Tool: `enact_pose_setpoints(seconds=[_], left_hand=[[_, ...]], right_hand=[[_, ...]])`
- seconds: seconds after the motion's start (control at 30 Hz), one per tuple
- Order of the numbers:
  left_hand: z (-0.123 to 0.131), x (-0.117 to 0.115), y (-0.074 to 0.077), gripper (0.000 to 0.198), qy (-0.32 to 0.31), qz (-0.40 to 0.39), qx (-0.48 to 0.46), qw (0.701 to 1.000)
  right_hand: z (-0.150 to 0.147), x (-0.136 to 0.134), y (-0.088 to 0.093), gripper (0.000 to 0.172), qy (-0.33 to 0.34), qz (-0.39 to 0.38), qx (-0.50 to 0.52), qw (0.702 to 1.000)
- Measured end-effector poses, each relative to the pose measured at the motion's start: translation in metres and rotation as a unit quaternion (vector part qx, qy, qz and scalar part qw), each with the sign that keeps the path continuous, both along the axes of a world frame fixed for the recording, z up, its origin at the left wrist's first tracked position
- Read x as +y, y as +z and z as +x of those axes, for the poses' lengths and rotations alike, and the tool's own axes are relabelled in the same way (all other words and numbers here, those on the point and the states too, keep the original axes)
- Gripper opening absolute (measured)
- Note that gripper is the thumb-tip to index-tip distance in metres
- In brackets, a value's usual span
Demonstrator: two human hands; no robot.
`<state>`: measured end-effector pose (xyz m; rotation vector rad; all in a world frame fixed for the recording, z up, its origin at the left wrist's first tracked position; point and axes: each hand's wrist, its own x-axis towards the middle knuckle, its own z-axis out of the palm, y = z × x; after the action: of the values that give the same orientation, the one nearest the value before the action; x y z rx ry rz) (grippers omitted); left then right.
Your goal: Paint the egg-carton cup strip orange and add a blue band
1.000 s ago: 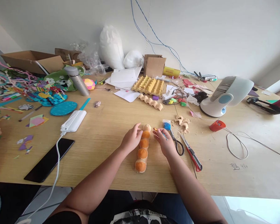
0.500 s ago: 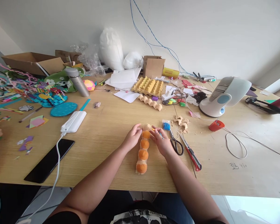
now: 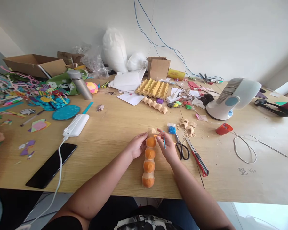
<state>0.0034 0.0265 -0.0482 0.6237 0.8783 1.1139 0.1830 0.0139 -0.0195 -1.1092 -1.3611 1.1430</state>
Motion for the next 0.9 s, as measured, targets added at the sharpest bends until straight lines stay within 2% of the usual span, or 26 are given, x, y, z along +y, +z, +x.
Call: enact_pose_setpoints(seconds=[0.2, 0.43, 0.67, 0.9], left_hand=[[0.008, -0.009, 0.008, 0.016, -0.037, -0.034, -0.111, 0.993], [0.009, -0.013, 0.016, 0.014, -0.051, -0.053, -0.178, 0.981], [0.011, -0.015, 0.020, 0.015, -0.041, -0.066, -0.186, 0.980], [0.010, -0.016, 0.020, 0.008, -0.058, -0.064, -0.186, 0.979]], right_hand=[[0.005, 0.001, 0.004, 0.021, -0.024, 0.084, -0.075, 0.993], [0.008, 0.004, 0.000, 0.024, -0.018, 0.142, -0.110, 0.983], [0.012, 0.005, 0.002, 0.028, -0.015, 0.109, -0.120, 0.987], [0.013, 0.004, 0.005, 0.028, 0.007, 0.083, -0.089, 0.993]])
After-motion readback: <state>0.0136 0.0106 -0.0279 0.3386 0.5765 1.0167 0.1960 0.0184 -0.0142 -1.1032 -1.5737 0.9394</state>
